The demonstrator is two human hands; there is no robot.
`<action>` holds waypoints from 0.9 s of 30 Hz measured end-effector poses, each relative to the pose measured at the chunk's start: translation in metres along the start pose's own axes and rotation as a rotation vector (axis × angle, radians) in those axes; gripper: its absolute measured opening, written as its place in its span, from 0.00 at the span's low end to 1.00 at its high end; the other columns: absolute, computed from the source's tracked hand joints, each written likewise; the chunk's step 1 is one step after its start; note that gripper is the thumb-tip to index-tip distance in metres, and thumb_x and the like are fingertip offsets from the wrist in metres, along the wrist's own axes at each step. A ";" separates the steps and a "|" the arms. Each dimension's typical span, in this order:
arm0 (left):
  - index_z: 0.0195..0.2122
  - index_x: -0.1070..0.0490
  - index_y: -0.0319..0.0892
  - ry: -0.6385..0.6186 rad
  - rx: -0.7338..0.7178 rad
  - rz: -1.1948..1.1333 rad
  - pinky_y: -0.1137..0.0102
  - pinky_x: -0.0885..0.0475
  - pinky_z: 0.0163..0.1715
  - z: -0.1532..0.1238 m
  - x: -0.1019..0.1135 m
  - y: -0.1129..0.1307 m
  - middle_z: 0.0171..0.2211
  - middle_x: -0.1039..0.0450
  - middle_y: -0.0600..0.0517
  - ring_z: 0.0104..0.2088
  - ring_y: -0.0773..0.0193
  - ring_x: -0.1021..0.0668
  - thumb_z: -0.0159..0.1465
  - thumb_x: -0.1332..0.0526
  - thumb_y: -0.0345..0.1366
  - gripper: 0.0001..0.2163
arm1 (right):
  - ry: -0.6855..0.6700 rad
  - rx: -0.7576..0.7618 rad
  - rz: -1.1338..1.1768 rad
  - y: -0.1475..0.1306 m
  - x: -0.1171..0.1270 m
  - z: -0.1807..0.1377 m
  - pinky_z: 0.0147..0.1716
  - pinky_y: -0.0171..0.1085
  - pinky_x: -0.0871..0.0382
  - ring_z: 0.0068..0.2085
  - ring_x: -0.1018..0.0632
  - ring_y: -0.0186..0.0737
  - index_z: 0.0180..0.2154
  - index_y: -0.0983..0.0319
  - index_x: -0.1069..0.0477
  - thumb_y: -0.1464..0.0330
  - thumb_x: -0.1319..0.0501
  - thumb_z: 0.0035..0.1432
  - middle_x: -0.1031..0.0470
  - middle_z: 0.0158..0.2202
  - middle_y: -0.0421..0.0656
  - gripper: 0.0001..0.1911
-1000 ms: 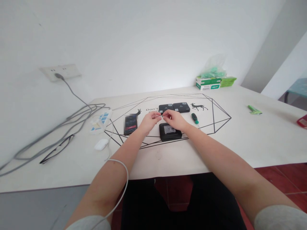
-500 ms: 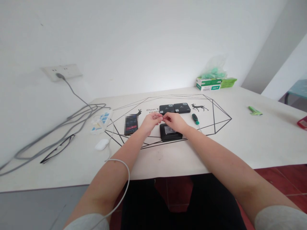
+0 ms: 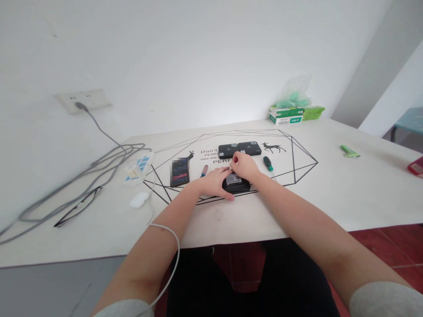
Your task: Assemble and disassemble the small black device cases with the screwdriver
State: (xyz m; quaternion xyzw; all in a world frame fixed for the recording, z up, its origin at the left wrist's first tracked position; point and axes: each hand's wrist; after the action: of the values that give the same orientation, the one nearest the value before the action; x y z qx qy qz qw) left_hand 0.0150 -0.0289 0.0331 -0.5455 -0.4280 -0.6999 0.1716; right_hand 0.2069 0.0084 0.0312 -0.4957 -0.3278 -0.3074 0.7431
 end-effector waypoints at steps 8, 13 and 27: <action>0.67 0.34 0.48 0.074 0.059 0.106 0.47 0.37 0.65 0.001 -0.002 0.003 0.62 0.31 0.39 0.64 0.38 0.31 0.51 0.25 0.54 0.43 | 0.039 -0.023 0.023 0.002 0.000 0.001 0.38 0.38 0.32 0.40 0.22 0.44 0.33 0.58 0.30 0.70 0.40 0.61 0.19 0.38 0.45 0.03; 0.71 0.38 0.43 0.177 0.056 0.086 0.47 0.40 0.68 0.003 -0.004 -0.013 0.67 0.37 0.36 0.68 0.37 0.36 0.52 0.25 0.53 0.47 | 0.059 -0.020 0.055 0.007 -0.003 0.005 0.41 0.39 0.31 0.42 0.21 0.46 0.35 0.59 0.28 0.71 0.40 0.62 0.19 0.38 0.46 0.03; 0.68 0.34 0.37 0.074 0.227 0.277 0.55 0.33 0.63 0.004 0.008 -0.014 0.63 0.28 0.36 0.62 0.39 0.28 0.56 0.30 0.60 0.45 | -0.082 -0.036 0.311 0.039 -0.006 0.022 0.41 0.35 0.30 0.37 0.22 0.38 0.32 0.62 0.22 0.73 0.38 0.57 0.19 0.34 0.41 0.05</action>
State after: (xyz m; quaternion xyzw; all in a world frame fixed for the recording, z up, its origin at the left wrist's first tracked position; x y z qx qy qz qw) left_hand 0.0048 -0.0159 0.0351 -0.5502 -0.4186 -0.6362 0.3424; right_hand 0.2294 0.0427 0.0118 -0.5661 -0.2715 -0.1739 0.7586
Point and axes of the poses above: each hand's wrist, its own z-axis towards the middle knuckle, its own x-axis out of the back of the hand, y = z × x
